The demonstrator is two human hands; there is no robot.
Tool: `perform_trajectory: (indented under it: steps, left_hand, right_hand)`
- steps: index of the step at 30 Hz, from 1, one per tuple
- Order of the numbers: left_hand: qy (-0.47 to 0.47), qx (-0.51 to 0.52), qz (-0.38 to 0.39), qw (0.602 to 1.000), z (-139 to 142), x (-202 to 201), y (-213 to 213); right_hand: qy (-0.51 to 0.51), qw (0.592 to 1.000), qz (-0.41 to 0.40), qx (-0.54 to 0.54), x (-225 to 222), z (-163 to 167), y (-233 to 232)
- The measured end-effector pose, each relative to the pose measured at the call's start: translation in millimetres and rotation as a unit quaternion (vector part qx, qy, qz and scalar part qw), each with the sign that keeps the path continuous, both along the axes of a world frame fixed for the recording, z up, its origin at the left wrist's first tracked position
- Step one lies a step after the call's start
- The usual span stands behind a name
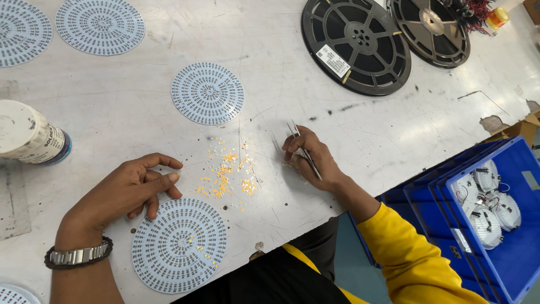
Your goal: The person uses tweezers to pick up small yellow electronic components from a pile on the table and places them into designated spots on a circular LED panel. The person repeats this action continuously, filling multiple spots on the panel.
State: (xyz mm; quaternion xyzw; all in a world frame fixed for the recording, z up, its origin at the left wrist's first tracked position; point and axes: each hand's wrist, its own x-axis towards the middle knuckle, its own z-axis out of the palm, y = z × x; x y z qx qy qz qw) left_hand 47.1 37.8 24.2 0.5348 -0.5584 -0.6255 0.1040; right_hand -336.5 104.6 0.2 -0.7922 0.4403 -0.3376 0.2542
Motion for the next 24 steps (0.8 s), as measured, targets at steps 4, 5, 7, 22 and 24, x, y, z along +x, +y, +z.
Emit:
perform_trajectory:
  steps: [4, 5, 7, 22, 24]
  left_hand:
    - [0.008, -0.001, -0.005, 1.0, 0, 3, -1]
    - [0.01, -0.002, -0.007, 1.0, 0, 3, -1]
    - [0.004, -0.007, -0.011, 1.0, 0, 3, -3]
    - [0.004, -0.016, -0.023, 1.0, 3, 4, -5]
    - [-0.001, -0.014, -0.018, 1.0, 3, 3, -6]
  right_hand:
    - [0.023, 1.0, 0.016, -0.006, 5, 6, -7]
    - [0.025, 0.999, 0.026, -0.012, 5, 8, -8]
    - [-0.005, 0.998, 0.056, -0.013, 6, 8, -9]
    - [0.041, 0.988, -0.057, 0.135, 73, 15, 57]
    - [0.022, 0.99, -0.04, 0.136, 88, 8, 75]
